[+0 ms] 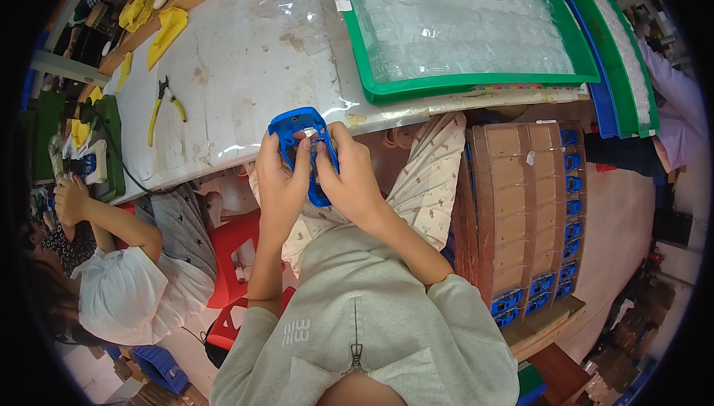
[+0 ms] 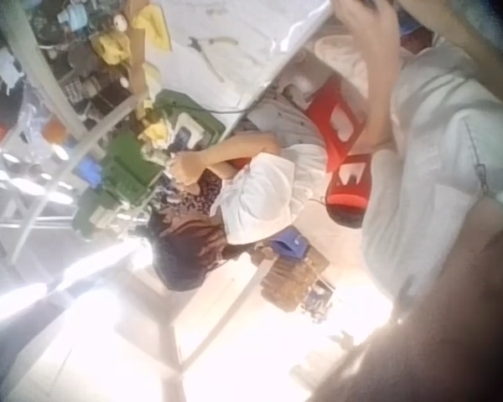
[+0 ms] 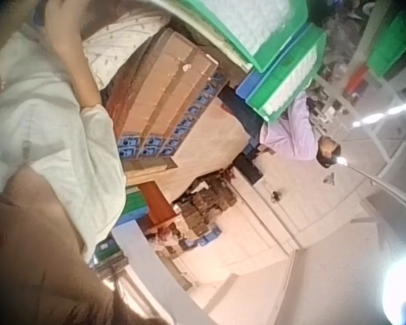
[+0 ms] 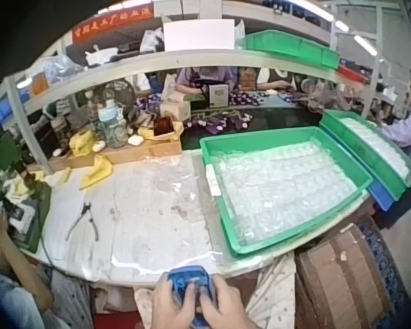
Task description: The person assembles toy cars by fitting clear plastic window inserts into car bodies, pressing them into place by hand and with pliers, and placing the assembled car bodies into a tray.
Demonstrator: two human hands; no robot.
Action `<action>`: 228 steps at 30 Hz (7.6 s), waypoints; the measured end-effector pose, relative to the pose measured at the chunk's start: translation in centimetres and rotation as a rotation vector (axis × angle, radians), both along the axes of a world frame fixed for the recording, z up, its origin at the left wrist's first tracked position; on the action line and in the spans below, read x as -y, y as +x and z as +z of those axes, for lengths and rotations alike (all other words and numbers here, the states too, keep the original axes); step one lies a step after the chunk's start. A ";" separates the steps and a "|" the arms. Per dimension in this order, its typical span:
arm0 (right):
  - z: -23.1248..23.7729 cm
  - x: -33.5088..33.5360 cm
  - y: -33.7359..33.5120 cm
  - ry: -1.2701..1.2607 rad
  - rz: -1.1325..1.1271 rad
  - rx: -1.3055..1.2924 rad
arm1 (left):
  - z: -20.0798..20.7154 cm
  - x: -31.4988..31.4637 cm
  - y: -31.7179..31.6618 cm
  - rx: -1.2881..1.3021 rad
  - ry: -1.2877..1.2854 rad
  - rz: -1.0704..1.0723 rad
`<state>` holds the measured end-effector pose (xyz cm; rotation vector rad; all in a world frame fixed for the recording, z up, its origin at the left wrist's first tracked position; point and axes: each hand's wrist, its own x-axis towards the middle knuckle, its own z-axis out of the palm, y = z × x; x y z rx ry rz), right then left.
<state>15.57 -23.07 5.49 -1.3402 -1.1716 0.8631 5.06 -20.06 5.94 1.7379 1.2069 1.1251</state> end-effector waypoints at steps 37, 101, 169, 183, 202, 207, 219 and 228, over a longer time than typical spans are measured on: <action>1.5 0.1 0.1 0.054 -0.043 0.063 | 0.8 0.4 0.4 0.339 -0.210 -0.043; -0.5 -6.1 -3.4 -0.083 0.146 0.048 | -0.2 -2.8 -3.9 0.195 -0.199 0.061; 1.4 -2.6 -3.2 0.006 0.148 -0.271 | 0.9 -2.1 -2.5 0.378 -0.101 0.276; 0.0 -2.6 -2.4 -0.060 0.212 -0.110 | 0.2 -1.9 -1.9 0.401 -0.039 0.311; -1.5 0.4 1.3 0.119 0.182 -0.089 | -3.2 -20.0 -20.3 -0.493 -0.109 0.391; -5.0 5.5 7.9 0.177 -0.132 -0.045 | -3.0 -23.0 -20.7 -1.048 0.174 0.659; -14.4 14.7 19.7 0.020 -0.909 0.038 | -8.8 -35.0 -8.2 -0.870 0.580 0.266; -17.8 34.6 28.9 -0.617 -1.627 0.988 | -4.1 -29.7 -8.1 -0.952 0.664 0.312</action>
